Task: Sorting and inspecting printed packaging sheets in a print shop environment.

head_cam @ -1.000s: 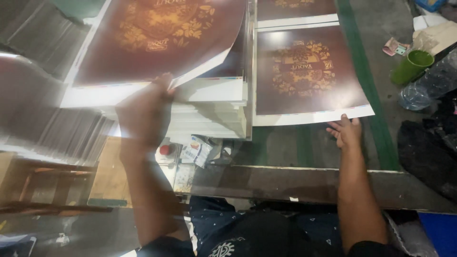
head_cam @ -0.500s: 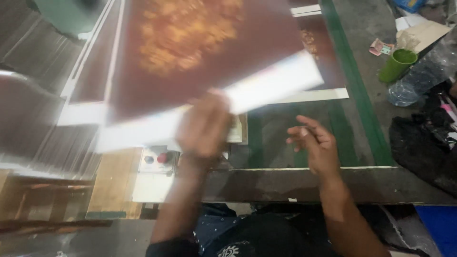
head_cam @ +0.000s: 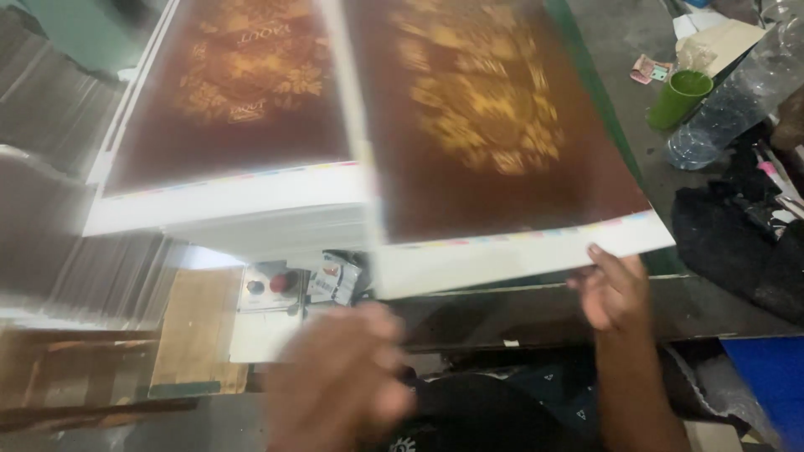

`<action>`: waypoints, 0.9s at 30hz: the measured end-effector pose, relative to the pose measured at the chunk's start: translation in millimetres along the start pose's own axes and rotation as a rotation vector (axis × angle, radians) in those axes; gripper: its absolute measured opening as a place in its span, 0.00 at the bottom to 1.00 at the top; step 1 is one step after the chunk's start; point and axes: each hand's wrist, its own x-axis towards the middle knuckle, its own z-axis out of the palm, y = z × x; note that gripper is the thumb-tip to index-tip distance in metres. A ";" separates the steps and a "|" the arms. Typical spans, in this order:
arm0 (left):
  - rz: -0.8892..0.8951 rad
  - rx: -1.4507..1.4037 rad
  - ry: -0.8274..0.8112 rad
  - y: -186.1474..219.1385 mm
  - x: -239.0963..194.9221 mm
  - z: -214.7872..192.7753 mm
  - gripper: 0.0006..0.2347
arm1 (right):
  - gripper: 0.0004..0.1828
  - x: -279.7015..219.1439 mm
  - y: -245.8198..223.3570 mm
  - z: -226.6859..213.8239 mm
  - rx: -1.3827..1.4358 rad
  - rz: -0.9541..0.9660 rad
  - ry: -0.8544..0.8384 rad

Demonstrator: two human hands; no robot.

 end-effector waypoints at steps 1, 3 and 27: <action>-0.001 -0.001 -0.003 -15.2 8.0 6.4 0.12 | 0.24 -0.1 11.9 -31.1 0.000 0.003 0.002; -0.072 0.350 0.523 -45.5 23.7 19.9 0.06 | 0.23 -0.4 35.6 -93.8 -0.017 0.085 0.101; 0.071 0.392 0.413 -134.4 85.5 24.7 0.10 | 0.18 109.0 94.4 -143.8 -0.365 0.198 0.053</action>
